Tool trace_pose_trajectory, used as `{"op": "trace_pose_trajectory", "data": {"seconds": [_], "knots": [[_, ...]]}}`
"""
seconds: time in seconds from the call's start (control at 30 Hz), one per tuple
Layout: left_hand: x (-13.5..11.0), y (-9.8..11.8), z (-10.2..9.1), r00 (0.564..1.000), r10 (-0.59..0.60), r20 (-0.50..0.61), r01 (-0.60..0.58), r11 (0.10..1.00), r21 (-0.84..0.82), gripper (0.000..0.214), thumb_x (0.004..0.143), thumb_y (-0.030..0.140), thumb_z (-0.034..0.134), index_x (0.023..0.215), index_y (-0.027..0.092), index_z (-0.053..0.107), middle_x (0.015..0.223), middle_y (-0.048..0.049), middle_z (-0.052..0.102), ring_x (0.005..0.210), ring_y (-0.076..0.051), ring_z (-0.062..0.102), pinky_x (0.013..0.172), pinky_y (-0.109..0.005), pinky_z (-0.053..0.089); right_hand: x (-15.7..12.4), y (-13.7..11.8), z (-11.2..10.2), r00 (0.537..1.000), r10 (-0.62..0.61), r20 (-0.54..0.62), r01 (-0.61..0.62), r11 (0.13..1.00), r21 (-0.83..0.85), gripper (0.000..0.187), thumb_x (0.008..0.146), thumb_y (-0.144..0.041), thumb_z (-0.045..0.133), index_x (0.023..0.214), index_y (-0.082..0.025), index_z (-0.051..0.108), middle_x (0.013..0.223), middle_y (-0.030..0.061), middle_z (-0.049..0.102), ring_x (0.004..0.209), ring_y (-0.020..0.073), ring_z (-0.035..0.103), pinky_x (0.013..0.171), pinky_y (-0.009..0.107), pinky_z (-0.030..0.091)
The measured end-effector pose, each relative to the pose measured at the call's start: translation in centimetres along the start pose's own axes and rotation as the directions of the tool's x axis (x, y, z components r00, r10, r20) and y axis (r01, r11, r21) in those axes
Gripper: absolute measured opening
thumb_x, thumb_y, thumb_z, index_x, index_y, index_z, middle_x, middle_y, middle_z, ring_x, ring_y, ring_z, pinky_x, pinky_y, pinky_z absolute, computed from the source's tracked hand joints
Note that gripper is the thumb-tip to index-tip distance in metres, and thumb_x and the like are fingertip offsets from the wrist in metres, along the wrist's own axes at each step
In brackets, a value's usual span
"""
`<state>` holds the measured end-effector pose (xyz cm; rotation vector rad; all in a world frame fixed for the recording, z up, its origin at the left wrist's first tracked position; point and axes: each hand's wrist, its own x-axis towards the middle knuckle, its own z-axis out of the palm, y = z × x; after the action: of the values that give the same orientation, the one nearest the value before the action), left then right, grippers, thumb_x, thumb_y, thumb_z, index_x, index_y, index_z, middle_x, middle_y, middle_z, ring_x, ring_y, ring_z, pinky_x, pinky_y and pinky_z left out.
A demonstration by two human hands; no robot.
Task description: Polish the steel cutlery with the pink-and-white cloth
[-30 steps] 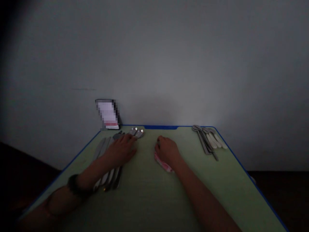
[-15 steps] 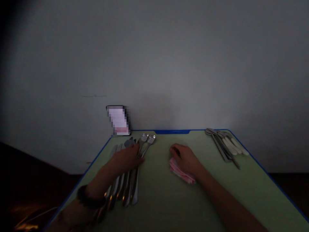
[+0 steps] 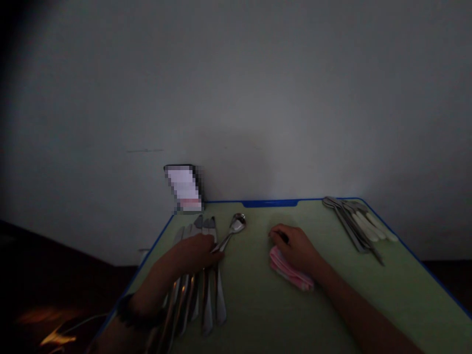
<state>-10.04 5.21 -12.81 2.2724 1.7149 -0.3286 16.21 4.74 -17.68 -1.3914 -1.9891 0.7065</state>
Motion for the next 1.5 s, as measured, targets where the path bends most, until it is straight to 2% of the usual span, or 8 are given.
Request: {"op": "trace_pose_trajectory", "data": {"seconds": [0.3,0.47,0.6,0.83,1.07,1.2,1.3,1.5], "knots": [[-0.6,-0.8,-1.2,0.992,0.127,-0.028,-0.127,0.992,-0.01,0.032,0.087,0.038,0.038,0.08,0.017,0.061,0.085,-0.0107,0.067,0.076,-0.021,0.062,0.066,-0.029,0.044,0.0,0.3,0.1,1.0,-0.024,0.012,0.025,0.999,-0.028,0.025,0.086,-0.032,0.042,0.087,-0.019,0.063,0.078,0.003,0.065,0.071,0.0159,0.058,0.068,0.028,0.042],[-0.6,-1.3,-2.4,0.97,0.07,-0.231,-0.071,0.997,0.006,0.034,0.091,0.035,0.031,0.086,0.016,0.058,0.085,-0.01,0.066,0.08,-0.021,0.062,0.07,-0.03,0.043,0.0,0.5,0.0,0.998,-0.055,0.017,0.056,0.998,-0.042,0.026,0.086,-0.031,0.041,0.083,-0.018,0.063,0.076,0.0027,0.065,0.071,0.0155,0.057,0.068,0.028,0.041],[-0.4,1.3,-1.2,0.952,-0.026,-0.305,0.016,0.999,-0.033,0.04,0.095,0.031,0.019,0.102,0.01,0.052,0.09,-0.0156,0.064,0.083,-0.025,0.062,0.068,-0.034,0.044,0.1,0.5,-0.1,0.997,-0.072,0.018,0.073,0.995,-0.069,0.026,0.085,-0.031,0.041,0.081,-0.018,0.063,0.076,0.0029,0.065,0.07,0.015,0.057,0.067,0.027,0.04],[-1.2,7.9,2.8,0.955,0.045,-0.294,-0.05,0.999,-0.011,0.031,0.095,0.03,0.021,0.105,0.014,0.046,0.082,-0.0117,0.067,0.074,-0.023,0.066,0.059,-0.029,0.045,0.2,0.3,0.5,0.995,-0.048,-0.087,0.028,0.976,-0.216,0.026,0.085,-0.028,0.042,0.074,-0.017,0.062,0.073,0.0038,0.065,0.062,0.0127,0.054,0.061,0.024,0.035],[-1.4,8.9,4.6,0.962,0.018,-0.272,-0.015,1.0,0.013,0.03,0.095,0.027,0.021,0.105,0.012,0.045,0.081,-0.0138,0.067,0.078,-0.025,0.066,0.064,-0.033,0.046,1.5,0.6,1.2,0.986,0.015,-0.168,-0.075,0.932,-0.354,0.022,0.082,-0.026,0.044,0.07,-0.016,0.059,0.068,0.0051,0.063,0.055,0.0112,0.046,0.057,0.025,0.03],[-1.7,9.1,4.5,0.965,0.005,-0.261,-0.001,1.0,0.016,0.032,0.095,0.029,0.019,0.105,0.013,0.045,0.08,-0.0133,0.067,0.074,-0.026,0.067,0.062,-0.034,0.046,1.0,1.3,0.1,0.994,-0.046,-0.102,0.03,0.988,-0.154,0.028,0.086,-0.031,0.039,0.072,-0.016,0.058,0.07,0.004,0.062,0.06,0.0124,0.05,0.06,0.025,0.035],[-1.7,9.2,4.5,0.97,-0.001,-0.243,0.008,1.0,0.026,0.032,0.094,0.031,0.02,0.104,0.015,0.046,0.078,-0.012,0.068,0.072,-0.026,0.067,0.062,-0.034,0.046,-1.4,1.3,-1.2,0.982,-0.137,-0.131,0.144,0.988,0.049,0.024,0.087,-0.034,0.04,0.09,-0.018,0.059,0.087,0.005,0.061,0.078,0.0147,0.056,0.07,0.026,0.041],[-1.0,9.0,4.9,0.961,-0.014,-0.276,-0.005,0.998,-0.067,0.034,0.095,0.034,0.019,0.112,0.019,0.044,0.078,-0.008,0.069,0.072,-0.024,0.067,0.061,-0.031,0.043,-5.0,-0.1,-1.4,0.944,-0.328,0.039,0.331,0.936,-0.121,0.043,0.068,-0.04,0.064,0.105,-0.021,0.054,0.103,0.0084,0.053,0.097,0.0212,0.049,0.088,0.035,0.038]]}}
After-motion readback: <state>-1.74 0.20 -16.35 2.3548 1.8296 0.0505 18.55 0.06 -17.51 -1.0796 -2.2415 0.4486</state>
